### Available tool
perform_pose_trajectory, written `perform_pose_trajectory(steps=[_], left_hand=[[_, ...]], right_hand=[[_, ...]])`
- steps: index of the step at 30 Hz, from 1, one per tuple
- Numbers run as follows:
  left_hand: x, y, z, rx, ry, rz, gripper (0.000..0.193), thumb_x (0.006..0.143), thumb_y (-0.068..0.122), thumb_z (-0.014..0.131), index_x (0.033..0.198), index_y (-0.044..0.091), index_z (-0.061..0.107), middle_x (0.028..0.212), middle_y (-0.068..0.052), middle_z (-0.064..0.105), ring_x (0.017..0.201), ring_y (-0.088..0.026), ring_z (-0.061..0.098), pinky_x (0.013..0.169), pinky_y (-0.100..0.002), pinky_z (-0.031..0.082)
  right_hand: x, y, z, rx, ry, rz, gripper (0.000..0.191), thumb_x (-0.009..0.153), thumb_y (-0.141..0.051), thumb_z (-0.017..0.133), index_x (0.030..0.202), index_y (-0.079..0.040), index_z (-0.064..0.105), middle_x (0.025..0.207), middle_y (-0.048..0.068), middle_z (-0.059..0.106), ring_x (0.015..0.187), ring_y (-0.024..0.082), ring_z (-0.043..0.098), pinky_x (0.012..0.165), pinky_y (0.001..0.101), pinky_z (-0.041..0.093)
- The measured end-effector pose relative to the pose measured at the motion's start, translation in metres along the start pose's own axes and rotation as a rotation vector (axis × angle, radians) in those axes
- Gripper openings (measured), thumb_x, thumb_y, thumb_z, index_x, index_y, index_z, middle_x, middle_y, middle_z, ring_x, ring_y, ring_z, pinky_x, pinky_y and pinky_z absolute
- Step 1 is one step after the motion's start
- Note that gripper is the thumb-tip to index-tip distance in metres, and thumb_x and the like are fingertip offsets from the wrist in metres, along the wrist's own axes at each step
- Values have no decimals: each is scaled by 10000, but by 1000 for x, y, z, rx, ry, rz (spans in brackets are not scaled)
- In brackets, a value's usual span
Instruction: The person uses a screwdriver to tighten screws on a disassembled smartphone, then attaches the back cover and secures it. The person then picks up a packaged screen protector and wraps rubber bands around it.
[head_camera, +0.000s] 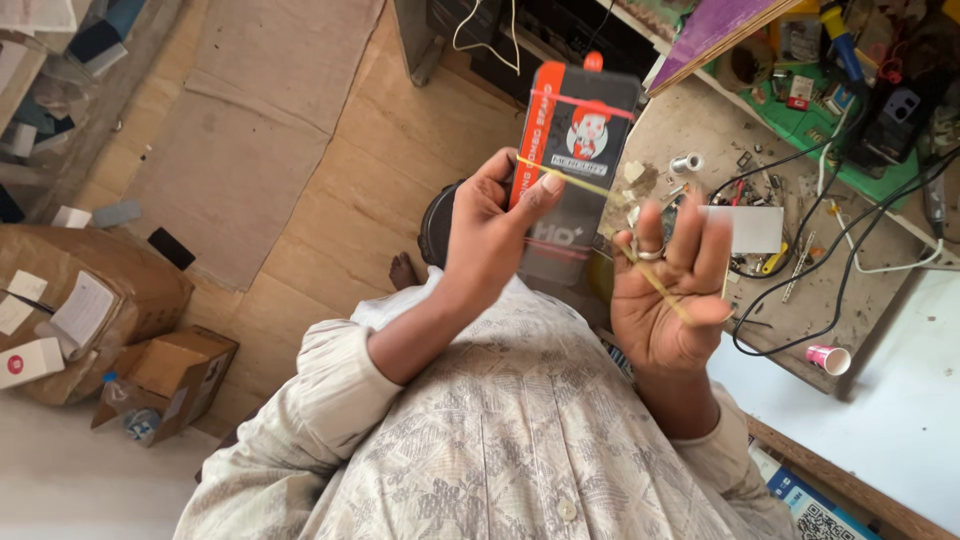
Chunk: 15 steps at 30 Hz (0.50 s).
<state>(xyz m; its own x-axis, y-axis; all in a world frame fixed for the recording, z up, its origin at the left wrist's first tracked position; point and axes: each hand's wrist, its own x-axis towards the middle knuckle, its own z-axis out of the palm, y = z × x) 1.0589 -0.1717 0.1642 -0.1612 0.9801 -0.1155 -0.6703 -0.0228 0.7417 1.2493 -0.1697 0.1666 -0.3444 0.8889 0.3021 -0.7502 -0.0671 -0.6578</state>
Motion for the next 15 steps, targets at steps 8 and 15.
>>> perform_pose_trajectory(steps=[8,15], left_hand=[[-2,15,9,1118,-390,631,203,1009,129,728,1166,68,614,860,-86,681,790,-214,721,681,-342,578],[10,4,27,1594,-833,689,192,901,87,647,1075,28,595,704,-79,652,619,-255,706,481,-398,537]], right_hand=[[19,-14,-39,-111,109,248,970,954,-651,667,1531,81,397,1570,229,484,1533,297,448,1346,443,316],[39,-64,-59,-822,-279,324,750,871,-524,802,1310,65,654,1129,173,733,1100,294,717,1131,463,510]])
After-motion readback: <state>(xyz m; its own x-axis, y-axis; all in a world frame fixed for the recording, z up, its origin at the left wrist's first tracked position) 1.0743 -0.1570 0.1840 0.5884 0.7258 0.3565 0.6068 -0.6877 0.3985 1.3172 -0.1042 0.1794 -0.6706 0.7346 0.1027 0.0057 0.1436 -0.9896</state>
